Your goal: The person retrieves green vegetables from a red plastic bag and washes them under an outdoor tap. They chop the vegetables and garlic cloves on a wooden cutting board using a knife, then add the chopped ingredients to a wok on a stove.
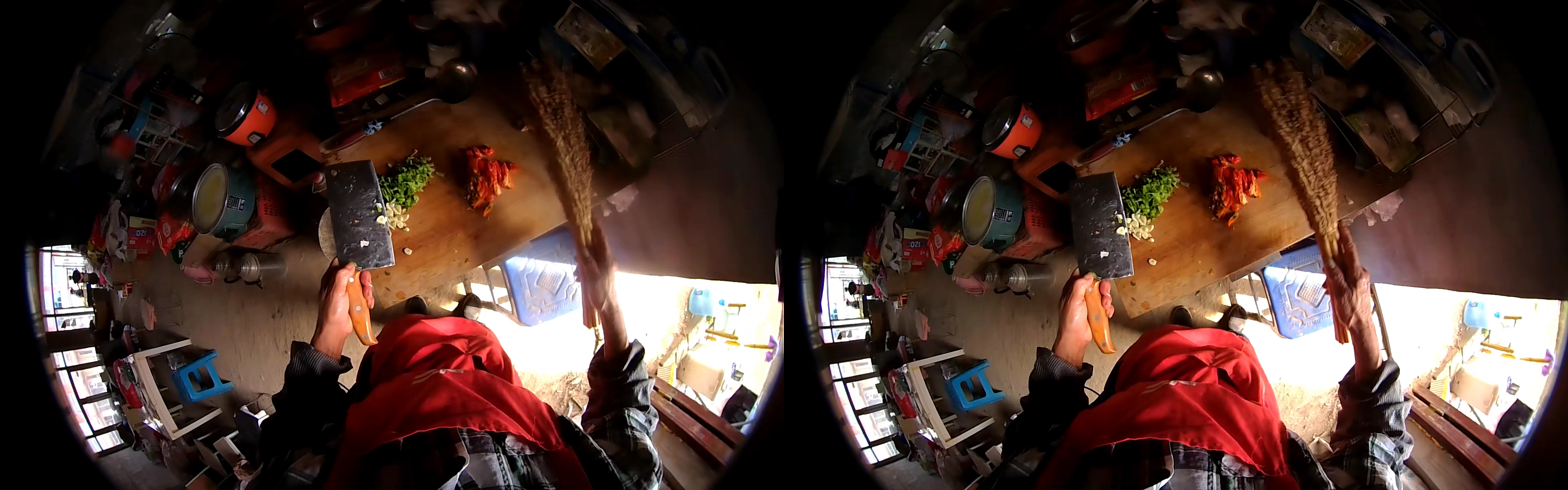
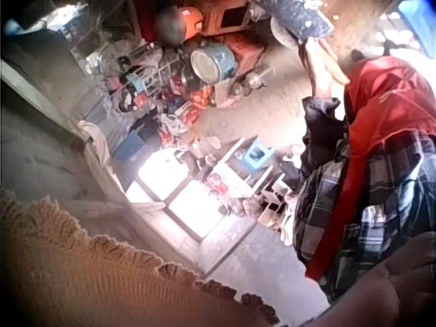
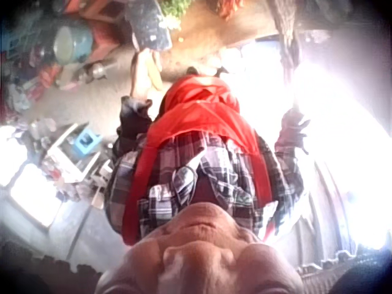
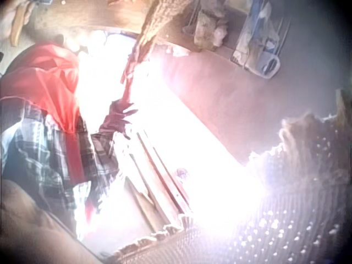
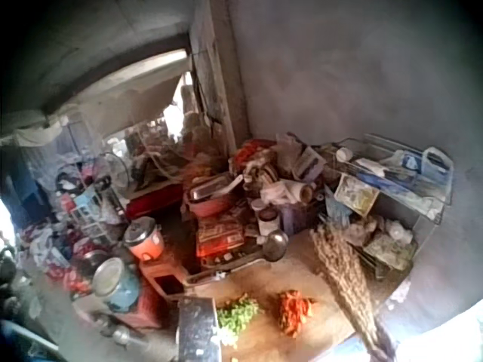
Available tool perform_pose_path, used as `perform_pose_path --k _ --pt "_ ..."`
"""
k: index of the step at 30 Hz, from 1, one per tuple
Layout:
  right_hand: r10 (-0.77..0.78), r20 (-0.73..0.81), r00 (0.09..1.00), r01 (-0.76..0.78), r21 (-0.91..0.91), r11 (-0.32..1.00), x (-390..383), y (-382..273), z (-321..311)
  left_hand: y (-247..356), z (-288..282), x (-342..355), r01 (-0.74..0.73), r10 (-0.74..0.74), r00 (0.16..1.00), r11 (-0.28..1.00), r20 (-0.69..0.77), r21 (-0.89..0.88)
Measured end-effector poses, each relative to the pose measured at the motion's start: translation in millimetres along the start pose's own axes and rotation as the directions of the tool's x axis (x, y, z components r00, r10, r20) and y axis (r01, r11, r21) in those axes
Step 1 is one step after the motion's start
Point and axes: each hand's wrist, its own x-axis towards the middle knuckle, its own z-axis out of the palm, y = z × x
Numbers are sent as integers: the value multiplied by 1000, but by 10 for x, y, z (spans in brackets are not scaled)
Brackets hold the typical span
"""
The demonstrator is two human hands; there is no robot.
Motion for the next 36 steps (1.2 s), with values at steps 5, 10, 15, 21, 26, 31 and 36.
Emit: perform_pose_path --k 5,10,15,21,26,31,36 --pt "-406 323 855 412 53 910 -681 -110 816 -33 -112 139 30 -38 993 997 108 70" --pt "-296 465 835 423 -196 885 -735 -419 1093 19 -243 168 64 -67 993 997 97 40" --pt "-254 388 886 392 -333 858 -524 -467 1256 115 -373 191 116 -124 985 991 122 73" --pt "-495 259 829 558 -438 705 -135 -139 1461 167 -434 151 169 -180 976 981 119 94" --pt "-493 171 853 516 -414 750 -112 -189 1379 203 -497 161 166 -180 975 980 129 111" --pt "-490 167 855 518 -265 813 -511 -294 1289 189 -539 228 142 -156 980 984 123 111" --pt "-377 294 878 459 -297 837 -850 37 1021 319 -710 169 111 -112 992 993 52 29"
